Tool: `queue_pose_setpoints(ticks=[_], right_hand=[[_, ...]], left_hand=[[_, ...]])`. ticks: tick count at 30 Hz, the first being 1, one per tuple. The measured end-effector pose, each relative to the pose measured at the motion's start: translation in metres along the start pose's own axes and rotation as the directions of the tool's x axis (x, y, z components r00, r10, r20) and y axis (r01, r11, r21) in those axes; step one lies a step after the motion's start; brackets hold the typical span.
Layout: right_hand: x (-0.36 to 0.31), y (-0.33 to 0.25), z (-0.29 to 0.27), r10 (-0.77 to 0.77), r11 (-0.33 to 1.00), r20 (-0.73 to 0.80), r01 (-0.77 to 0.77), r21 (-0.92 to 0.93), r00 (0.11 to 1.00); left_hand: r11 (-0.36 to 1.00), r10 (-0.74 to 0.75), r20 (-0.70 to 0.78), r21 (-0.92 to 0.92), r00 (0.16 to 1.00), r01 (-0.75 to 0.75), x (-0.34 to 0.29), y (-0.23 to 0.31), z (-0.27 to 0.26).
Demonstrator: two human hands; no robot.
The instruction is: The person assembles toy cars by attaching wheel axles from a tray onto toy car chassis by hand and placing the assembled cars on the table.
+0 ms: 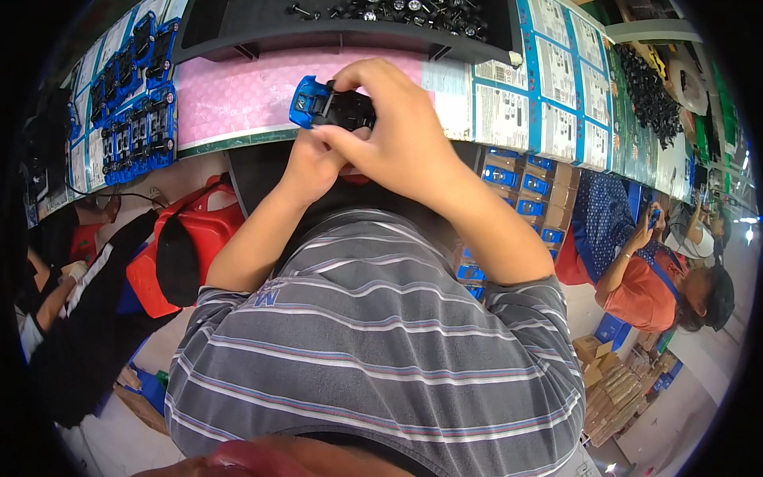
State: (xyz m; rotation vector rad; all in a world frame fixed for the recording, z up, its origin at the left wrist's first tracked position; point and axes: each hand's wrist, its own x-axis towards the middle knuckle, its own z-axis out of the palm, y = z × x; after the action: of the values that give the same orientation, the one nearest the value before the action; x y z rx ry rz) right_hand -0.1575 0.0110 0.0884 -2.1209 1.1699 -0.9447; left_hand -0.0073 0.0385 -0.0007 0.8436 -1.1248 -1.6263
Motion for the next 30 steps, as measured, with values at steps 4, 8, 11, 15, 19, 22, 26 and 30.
queue_pose_setpoints(ticks=[4,8,11,15,19,22,26,30], right_hand=[[0.003,0.003,0.018,-0.054,0.998,0.01,0.054,-0.027,0.999],[0.007,0.001,0.027,-0.047,0.999,0.073,0.049,-0.022,0.996],[0.007,0.002,0.032,-0.076,0.996,0.097,0.079,-0.033,0.992],[0.009,-0.001,0.024,-0.125,0.992,0.086,0.126,0.001,0.988],[0.012,0.026,0.0,-0.124,0.99,-0.035,0.122,-0.066,0.992],[0.0,0.072,-0.006,-0.1,0.957,-0.17,0.048,-0.287,0.98],[-0.013,0.114,-0.001,-0.044,0.945,-0.207,-0.027,-0.327,0.977],[-0.012,0.116,0.006,0.03,0.935,-0.251,-0.116,-0.334,0.967]], left_hand=[[0.983,0.086,0.003,0.161,0.996,-0.086,-0.007,-0.009,-0.006],[0.988,-0.004,-0.038,0.154,0.999,0.01,-0.013,-0.002,-0.013],[0.991,-0.096,-0.047,0.093,0.994,0.1,-0.017,-0.001,-0.019],[0.962,0.195,-0.067,0.207,0.979,-0.177,-0.024,-0.007,-0.021],[0.982,0.035,-0.172,-0.178,0.985,-0.066,-0.037,0.022,-0.032],[0.97,0.147,-0.313,-0.138,0.938,-0.198,-0.055,0.03,-0.057],[0.979,0.164,-0.565,-0.009,0.809,-0.205,-0.086,0.061,-0.108],[0.948,0.295,-0.744,0.148,0.6,-0.283,-0.098,0.116,-0.168]])
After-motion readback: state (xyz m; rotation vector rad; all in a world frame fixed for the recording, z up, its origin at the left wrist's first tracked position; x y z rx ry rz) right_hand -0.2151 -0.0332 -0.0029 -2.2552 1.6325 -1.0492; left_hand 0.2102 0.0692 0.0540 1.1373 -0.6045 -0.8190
